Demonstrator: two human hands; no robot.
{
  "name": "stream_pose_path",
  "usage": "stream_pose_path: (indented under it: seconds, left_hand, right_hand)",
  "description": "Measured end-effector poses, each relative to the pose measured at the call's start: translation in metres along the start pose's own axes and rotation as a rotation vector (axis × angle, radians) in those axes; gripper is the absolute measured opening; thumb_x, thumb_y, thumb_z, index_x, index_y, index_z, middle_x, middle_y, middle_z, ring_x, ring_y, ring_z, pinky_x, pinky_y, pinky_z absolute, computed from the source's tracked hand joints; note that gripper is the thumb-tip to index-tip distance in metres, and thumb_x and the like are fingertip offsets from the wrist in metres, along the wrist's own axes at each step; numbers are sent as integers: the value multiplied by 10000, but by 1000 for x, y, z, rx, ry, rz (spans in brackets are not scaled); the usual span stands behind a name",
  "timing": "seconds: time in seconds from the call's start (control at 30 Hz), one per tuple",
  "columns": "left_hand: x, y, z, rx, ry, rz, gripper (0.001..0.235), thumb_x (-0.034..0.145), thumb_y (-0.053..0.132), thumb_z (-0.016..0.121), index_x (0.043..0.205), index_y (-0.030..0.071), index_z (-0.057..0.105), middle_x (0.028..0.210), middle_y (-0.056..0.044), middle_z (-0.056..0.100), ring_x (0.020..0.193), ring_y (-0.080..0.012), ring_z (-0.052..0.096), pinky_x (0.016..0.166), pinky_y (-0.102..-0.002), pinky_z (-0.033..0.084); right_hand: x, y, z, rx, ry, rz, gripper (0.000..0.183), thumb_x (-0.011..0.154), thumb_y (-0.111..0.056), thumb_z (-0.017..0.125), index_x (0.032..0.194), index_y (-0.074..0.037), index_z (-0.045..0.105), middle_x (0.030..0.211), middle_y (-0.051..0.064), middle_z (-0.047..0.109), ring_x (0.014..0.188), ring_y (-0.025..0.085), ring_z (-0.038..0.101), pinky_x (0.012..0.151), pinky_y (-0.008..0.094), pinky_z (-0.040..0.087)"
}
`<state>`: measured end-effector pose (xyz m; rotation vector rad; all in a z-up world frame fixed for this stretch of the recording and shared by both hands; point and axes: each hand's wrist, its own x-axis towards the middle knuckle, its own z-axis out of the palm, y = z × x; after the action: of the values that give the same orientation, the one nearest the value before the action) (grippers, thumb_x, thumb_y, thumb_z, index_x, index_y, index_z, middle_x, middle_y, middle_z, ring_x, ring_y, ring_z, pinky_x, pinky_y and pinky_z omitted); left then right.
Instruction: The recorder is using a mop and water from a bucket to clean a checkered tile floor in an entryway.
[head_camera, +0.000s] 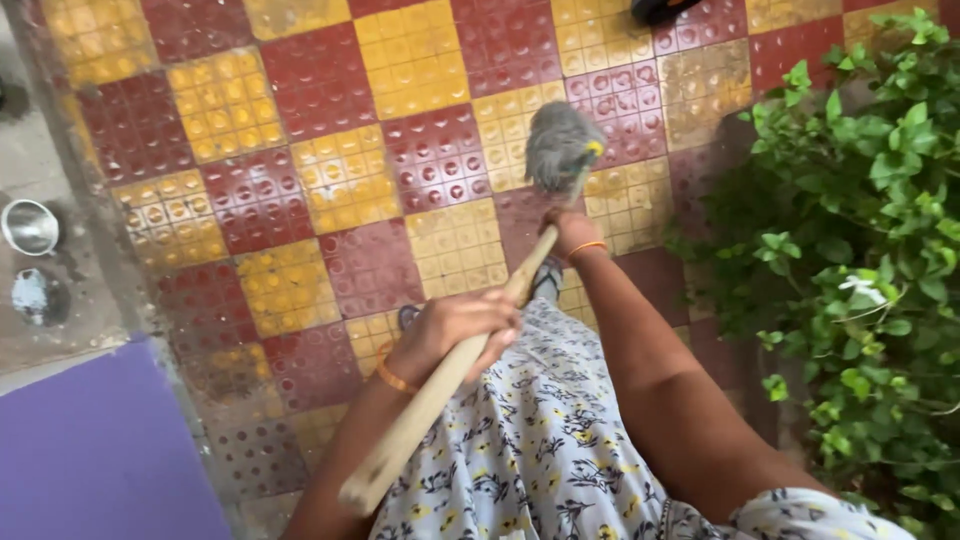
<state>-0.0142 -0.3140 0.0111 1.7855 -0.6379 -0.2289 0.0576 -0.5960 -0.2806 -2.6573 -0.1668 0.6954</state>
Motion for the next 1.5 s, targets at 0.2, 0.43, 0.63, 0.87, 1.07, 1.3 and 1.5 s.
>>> stream_pose_path:
  seconds: [0.2, 0.43, 0.63, 0.87, 1.07, 1.3, 1.5]
  left_hand:
    - [110, -54, 43, -274, -232, 128, 84, 956, 3, 629, 911, 8, 700, 912, -101, 744, 854, -222, 746, 1104, -391, 599]
    - [150, -119, 134, -526, -431, 61, 101, 976, 62, 647, 1017, -7, 708, 1076, -129, 744, 1073, -257, 717, 995, -366, 560]
    - [174, -101, 181, -516, -493, 47, 82, 984, 96, 663, 949, 26, 688, 969, -81, 747, 942, -191, 736, 910, -324, 594]
    - [200, -63, 120, -440, -300, -13, 63, 924, 78, 710, 969, 34, 707, 994, -95, 751, 936, -216, 750, 884, -326, 596]
    - [179, -21, 79, -152, -174, -12, 93, 916, 73, 723, 1006, 52, 713, 1038, -102, 763, 1046, -243, 761, 929, -326, 615]
    - [153, -41, 80, -49, -38, 41, 77, 924, 97, 742, 928, 39, 691, 1031, -115, 763, 1134, -286, 747, 1042, -373, 591]
    - [166, -48, 80, -215, -206, -1, 64, 916, 91, 739, 922, 29, 722, 1058, -127, 782, 1131, -281, 754, 1044, -385, 581]
  right_hand:
    - [-16, 141, 6, 134, 218, 174, 229, 815, -102, 701, 1034, -161, 734, 1167, 106, 697, 1094, 357, 659, 922, 448, 535]
    - [-92, 340, 150, 101, 177, 254, 722, 723, -149, 789, 1399, -26, 567, 1445, 248, 555, 1357, 390, 504, 1125, 424, 405]
    - [-136, 264, 69, 339, 225, 667, 566, 680, -218, 856, 1144, 12, 630, 1210, 233, 658, 1114, 340, 627, 960, 419, 509]
    - [-48, 190, -3, 1612, 749, 1029, 161, 864, -247, 645, 865, -87, 629, 893, 96, 659, 818, 239, 612, 738, 392, 536]
    - [51, 229, 37, 1870, 740, 447, 91, 922, -145, 663, 913, -69, 613, 900, 42, 535, 842, 198, 565, 789, 350, 569]
    - [71, 172, -60, 167, 334, -38, 309, 844, -322, 797, 932, -58, 665, 1018, 193, 653, 957, 413, 636, 815, 498, 518]
    - [9, 203, -29, 155, 378, 151, 204, 855, -226, 795, 1010, -123, 712, 1141, 159, 680, 1041, 403, 651, 877, 489, 530]
